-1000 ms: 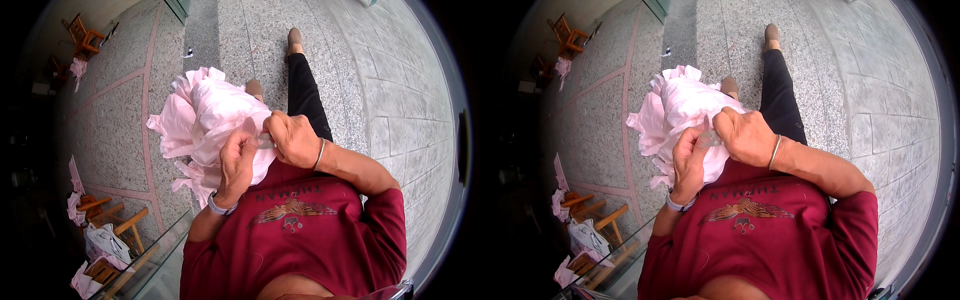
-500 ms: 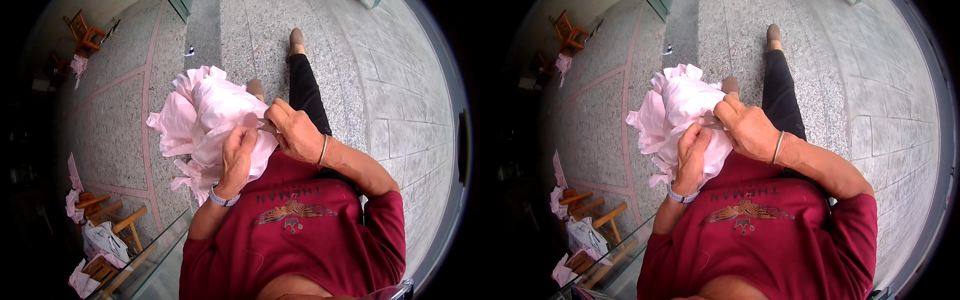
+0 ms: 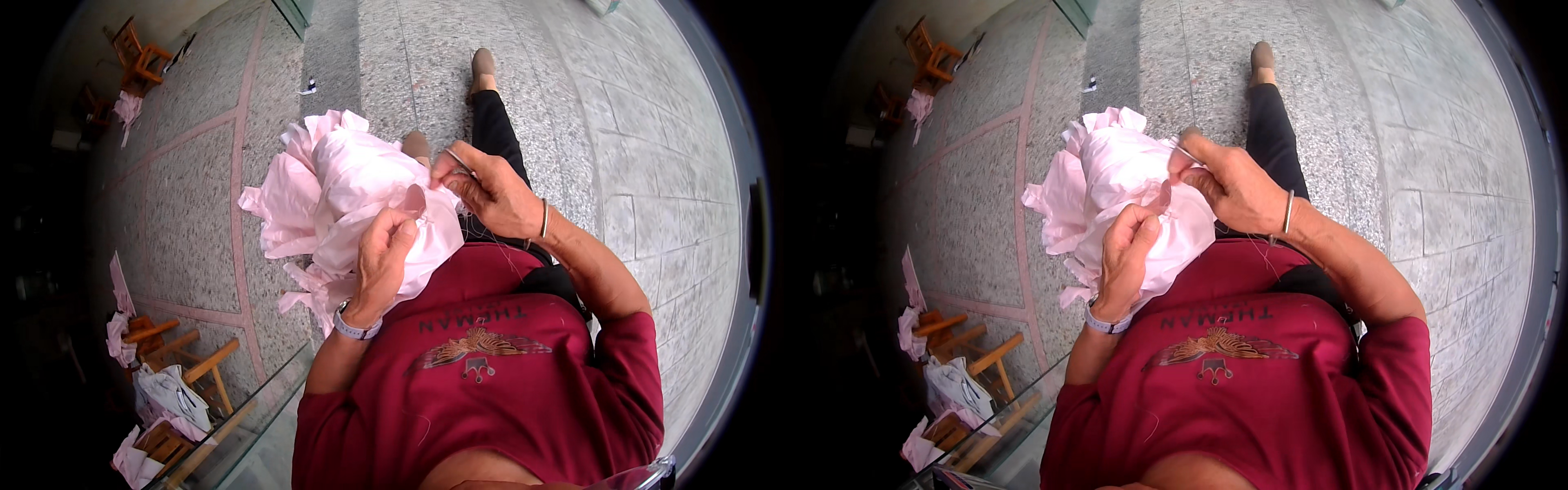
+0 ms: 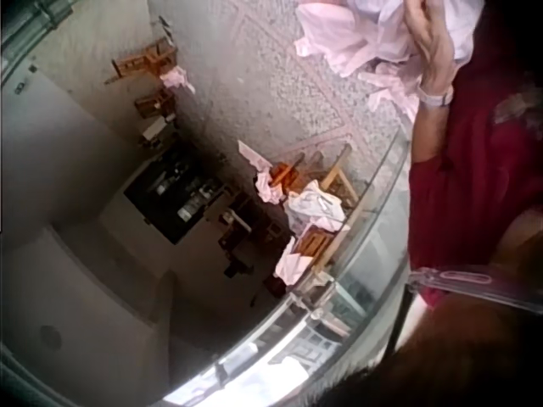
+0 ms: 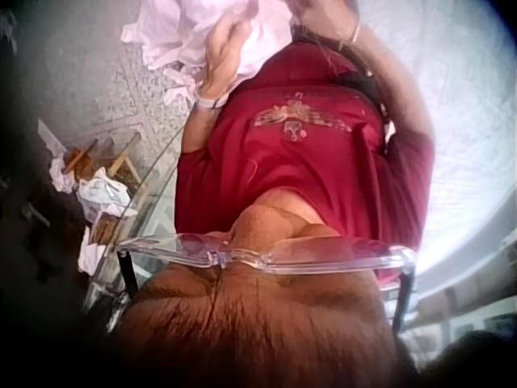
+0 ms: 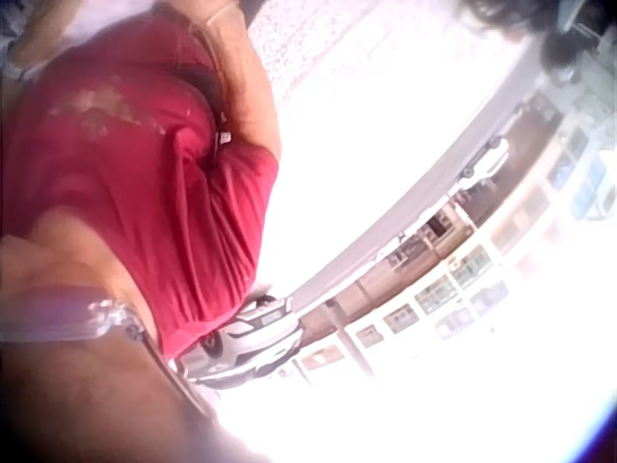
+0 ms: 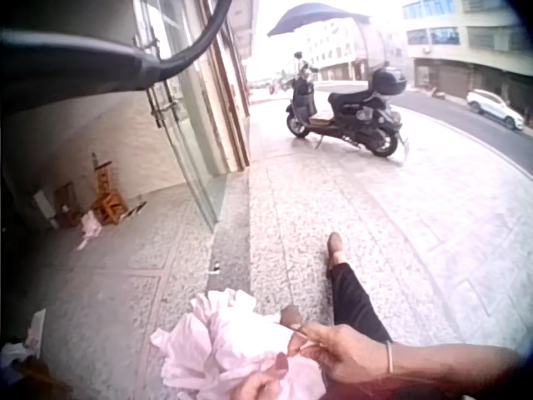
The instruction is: The person cuts and pulls threads from a pink fabric using a small tool while holding the fabric in their lap.
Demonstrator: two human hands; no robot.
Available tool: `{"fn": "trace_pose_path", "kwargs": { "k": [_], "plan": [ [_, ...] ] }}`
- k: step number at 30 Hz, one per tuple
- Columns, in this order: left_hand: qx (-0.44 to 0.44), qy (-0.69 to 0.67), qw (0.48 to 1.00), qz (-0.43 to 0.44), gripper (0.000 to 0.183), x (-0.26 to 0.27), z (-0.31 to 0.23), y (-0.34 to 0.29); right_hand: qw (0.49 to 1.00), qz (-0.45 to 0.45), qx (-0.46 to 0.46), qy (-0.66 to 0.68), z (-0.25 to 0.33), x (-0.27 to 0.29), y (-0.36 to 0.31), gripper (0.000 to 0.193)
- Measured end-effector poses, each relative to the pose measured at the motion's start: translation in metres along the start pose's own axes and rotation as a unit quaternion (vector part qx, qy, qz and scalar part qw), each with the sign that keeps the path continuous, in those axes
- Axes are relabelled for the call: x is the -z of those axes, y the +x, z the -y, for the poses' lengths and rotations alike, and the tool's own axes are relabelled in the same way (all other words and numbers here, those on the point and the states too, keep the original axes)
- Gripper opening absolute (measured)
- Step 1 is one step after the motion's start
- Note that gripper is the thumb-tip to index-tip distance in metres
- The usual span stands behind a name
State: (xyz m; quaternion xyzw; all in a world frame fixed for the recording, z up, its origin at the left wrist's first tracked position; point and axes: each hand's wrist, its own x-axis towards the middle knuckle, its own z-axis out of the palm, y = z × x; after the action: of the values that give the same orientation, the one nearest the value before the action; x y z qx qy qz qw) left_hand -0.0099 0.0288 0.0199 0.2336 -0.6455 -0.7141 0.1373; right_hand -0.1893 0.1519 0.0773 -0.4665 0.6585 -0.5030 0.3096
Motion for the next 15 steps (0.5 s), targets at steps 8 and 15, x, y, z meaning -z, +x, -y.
{"fn": "trace_pose_path", "kwargs": {
  "k": [8, 15],
  "plan": [
    [-0.074, 0.068, 0.993, 0.068, 0.016, 0.013, -0.021, -0.004, 0.969, 0.244, -0.008, 0.022, -0.026, 0.000, 0.018, 0.024],
    [-0.088, 0.099, 0.991, 0.035, 0.018, 0.018, -0.013, -0.008, 0.987, 0.149, 0.009, -0.061, -0.019, -0.002, 0.004, 0.005]
  ]
}}
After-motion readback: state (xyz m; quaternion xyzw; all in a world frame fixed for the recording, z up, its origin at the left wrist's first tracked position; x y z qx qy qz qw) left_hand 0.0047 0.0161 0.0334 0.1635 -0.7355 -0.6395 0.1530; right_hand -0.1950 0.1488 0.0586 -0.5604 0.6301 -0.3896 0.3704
